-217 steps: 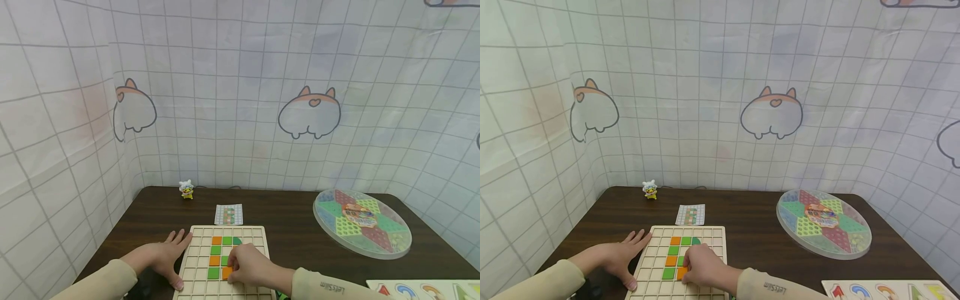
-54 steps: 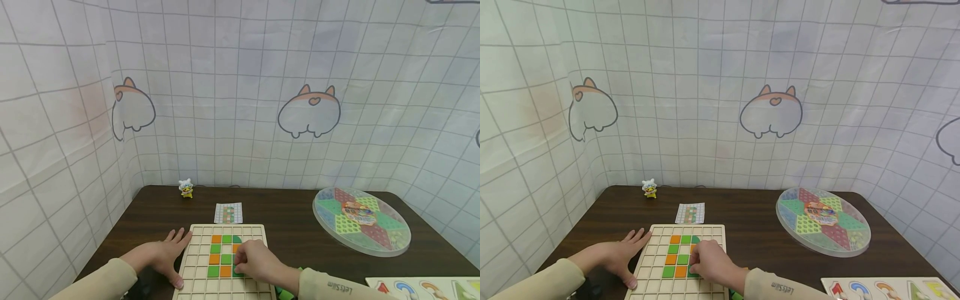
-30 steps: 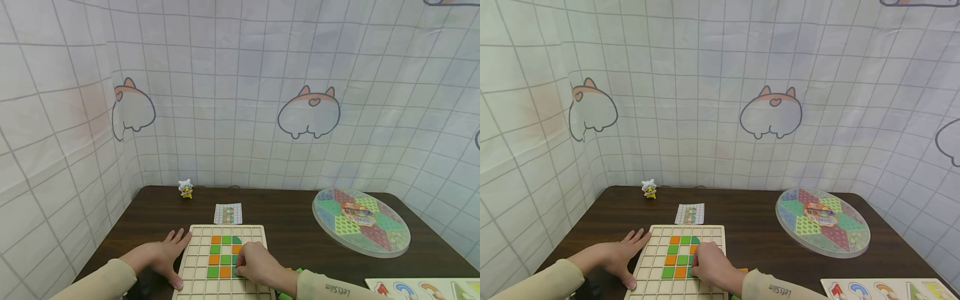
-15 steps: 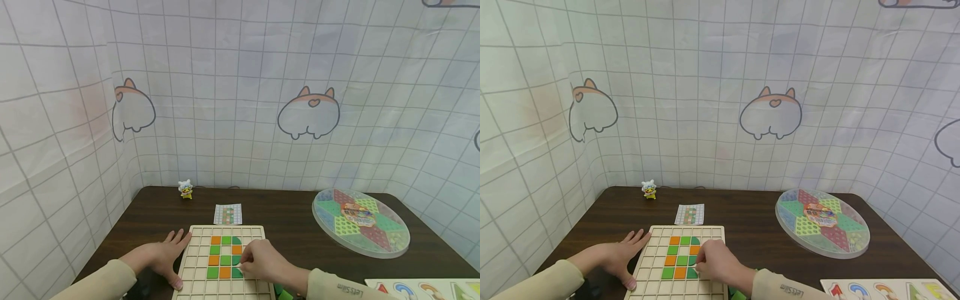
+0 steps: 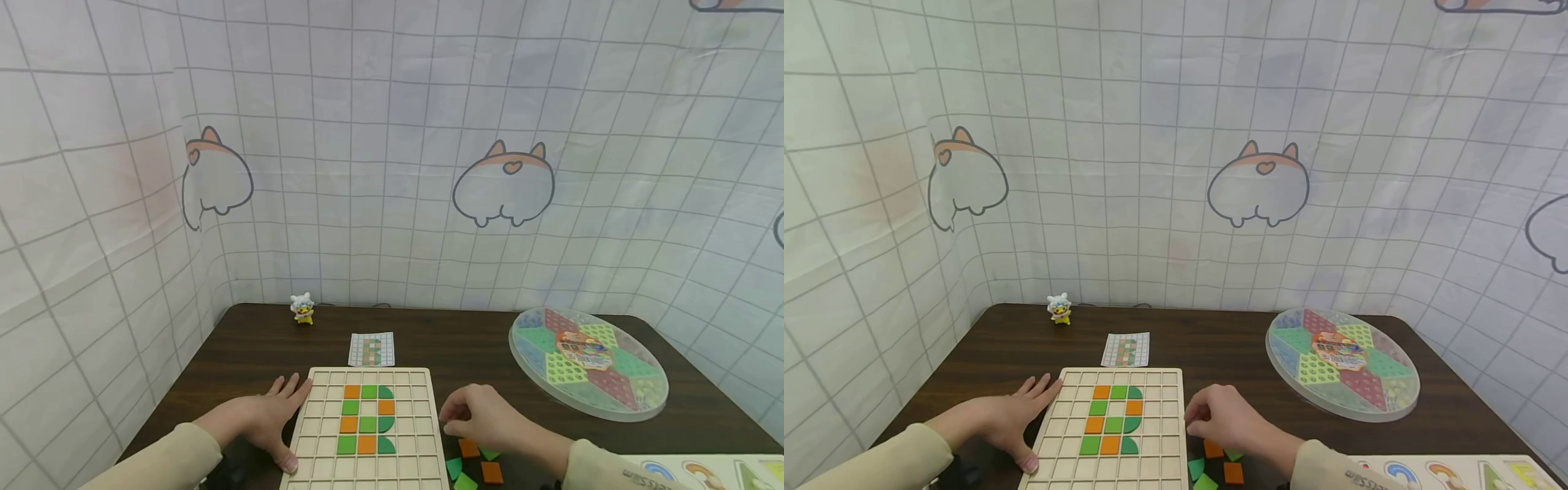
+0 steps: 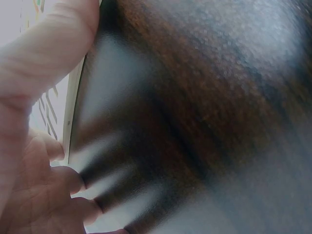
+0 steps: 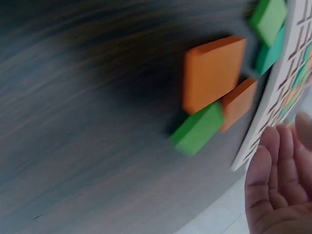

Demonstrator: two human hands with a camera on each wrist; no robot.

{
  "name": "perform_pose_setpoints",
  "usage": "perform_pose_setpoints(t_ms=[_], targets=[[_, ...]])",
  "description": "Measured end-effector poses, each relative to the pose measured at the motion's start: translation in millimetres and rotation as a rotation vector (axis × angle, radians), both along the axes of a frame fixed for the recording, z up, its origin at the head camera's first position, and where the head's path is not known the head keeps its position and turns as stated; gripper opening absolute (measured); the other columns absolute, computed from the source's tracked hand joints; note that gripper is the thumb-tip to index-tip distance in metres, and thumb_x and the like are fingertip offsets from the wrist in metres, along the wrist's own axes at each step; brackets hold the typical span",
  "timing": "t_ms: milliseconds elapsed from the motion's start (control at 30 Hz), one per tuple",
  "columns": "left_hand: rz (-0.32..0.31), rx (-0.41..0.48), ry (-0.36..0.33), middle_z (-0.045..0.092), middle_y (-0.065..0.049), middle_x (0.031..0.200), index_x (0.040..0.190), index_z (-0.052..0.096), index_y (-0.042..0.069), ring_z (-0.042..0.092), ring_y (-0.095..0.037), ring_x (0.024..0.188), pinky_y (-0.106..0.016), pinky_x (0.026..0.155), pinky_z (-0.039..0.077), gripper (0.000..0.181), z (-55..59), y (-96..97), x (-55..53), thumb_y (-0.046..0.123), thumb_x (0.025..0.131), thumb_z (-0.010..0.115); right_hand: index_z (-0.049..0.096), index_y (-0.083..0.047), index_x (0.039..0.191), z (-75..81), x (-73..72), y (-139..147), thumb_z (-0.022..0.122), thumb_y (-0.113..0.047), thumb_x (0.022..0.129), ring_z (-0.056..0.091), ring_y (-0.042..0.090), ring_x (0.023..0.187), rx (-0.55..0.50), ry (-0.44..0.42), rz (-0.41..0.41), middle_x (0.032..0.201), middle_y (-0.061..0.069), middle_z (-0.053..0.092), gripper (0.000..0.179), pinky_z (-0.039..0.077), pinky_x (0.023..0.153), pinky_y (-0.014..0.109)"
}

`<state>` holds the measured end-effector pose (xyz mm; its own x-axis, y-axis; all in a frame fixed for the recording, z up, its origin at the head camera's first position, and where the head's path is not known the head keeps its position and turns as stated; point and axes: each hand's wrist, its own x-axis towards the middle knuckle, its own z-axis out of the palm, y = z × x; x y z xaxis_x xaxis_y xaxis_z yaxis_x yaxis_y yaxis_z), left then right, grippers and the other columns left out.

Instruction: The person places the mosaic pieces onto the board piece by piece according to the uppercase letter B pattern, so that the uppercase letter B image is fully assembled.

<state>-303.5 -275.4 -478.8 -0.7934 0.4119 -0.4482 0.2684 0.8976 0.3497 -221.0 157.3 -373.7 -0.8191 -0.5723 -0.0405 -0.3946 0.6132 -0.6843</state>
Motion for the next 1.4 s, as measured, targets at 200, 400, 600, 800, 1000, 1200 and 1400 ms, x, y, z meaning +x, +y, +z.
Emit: perform_pose_setpoints(t_ms=[200, 400, 600, 800, 1000, 1200, 1400], targets=[[0.001, -0.006, -0.013, -0.004, -0.017, 0.173, 0.167, 0.000, 0.027, -0.003, -0.049, 0.157, -0.074, 0.113, 0.026, 0.152, -5.5, -2.6, -5.4, 0.080, 0.051, 0.083, 0.076, -0.009, 0.101, -19.4, -16.6, 36, 0.076, -0.015, 0.092, 0.065, 0.006, 0.079, 0.013, -0.054, 0.050, 0.092, -0.003, 0.074, 0.010, 0.055, 0.069, 0.025], [0.003, -0.011, -0.022, -0.004, -0.017, 0.173, 0.167, 0.000, 0.027, -0.003, -0.049, 0.157, -0.074, 0.113, 0.026, 0.152, -9.0, -4.3, -9.1, 0.080, 0.051, 0.084, 0.076, -0.026, 0.103, -91.7, -63.8, 77, 0.081, -0.041, 0.087, 0.068, 0.004, 0.082, 0.022, -0.117, 0.115, 0.093, -0.012, 0.074, 0.022, 0.057, 0.069, 0.025], [0.003, -0.013, -0.012, -0.003, -0.017, 0.173, 0.167, 0.000, 0.027, -0.002, -0.049, 0.157, -0.074, 0.113, 0.026, 0.153, -4.9, -1.8, -4.9, 0.080, 0.050, 0.083, 0.076, -0.032, 0.101, -117.2, -76.7, 83, 0.083, -0.046, 0.084, 0.070, 0.009, 0.082, 0.037, -0.147, 0.111, 0.092, -0.012, 0.075, 0.023, 0.057, 0.067, 0.028], [-0.007, -0.011, -0.011, -0.004, -0.017, 0.173, 0.167, 0.000, 0.027, -0.002, -0.049, 0.157, -0.073, 0.113, 0.027, 0.152, -3.2, -2.0, -3.8, 0.080, 0.051, 0.083, 0.076, -0.034, 0.100, -119.4, -75.7, 81, 0.082, -0.046, 0.085, 0.069, 0.007, 0.082, 0.054, -0.133, 0.098, 0.092, -0.013, 0.074, 0.021, 0.057, 0.068, 0.027], [0.003, -0.016, -0.011, -0.003, -0.017, 0.173, 0.167, 0.001, 0.025, -0.001, -0.048, 0.158, -0.073, 0.112, 0.028, 0.151, 2.1, 0.5, -0.2, 0.079, 0.052, 0.084, 0.075, -0.034, 0.099, -117.2, -75.2, 77, 0.084, -0.046, 0.083, 0.067, 0.007, 0.083, 0.081, -0.129, 0.080, 0.092, -0.014, 0.073, 0.022, 0.056, 0.070, 0.026], [0.007, -0.017, -0.007, -0.002, -0.018, 0.173, 0.167, 0.001, 0.025, -0.001, -0.049, 0.157, -0.073, 0.112, 0.028, 0.152, 0.0, 0.0, -1.0, 0.078, 0.051, 0.085, 0.073, -0.035, 0.099, -114.5, -74.4, 74, 0.089, -0.047, 0.077, 0.065, 0.005, 0.085, 0.117, -0.113, 0.065, 0.093, -0.016, 0.071, 0.029, 0.054, 0.074, 0.027], [0.009, -0.010, -0.021, -0.003, -0.017, 0.173, 0.167, 0.001, 0.027, -0.002, -0.048, 0.157, -0.074, 0.113, 0.026, 0.153, -4.4, -1.9, -5.5, 0.080, 0.050, 0.084, 0.071, -0.032, 0.094, -118.4, -74.7, 72, 0.088, -0.045, 0.079, 0.063, 0.005, 0.080, 0.134, -0.074, 0.059, 0.089, -0.014, 0.069, 0.026, 0.053, 0.070, 0.027]])
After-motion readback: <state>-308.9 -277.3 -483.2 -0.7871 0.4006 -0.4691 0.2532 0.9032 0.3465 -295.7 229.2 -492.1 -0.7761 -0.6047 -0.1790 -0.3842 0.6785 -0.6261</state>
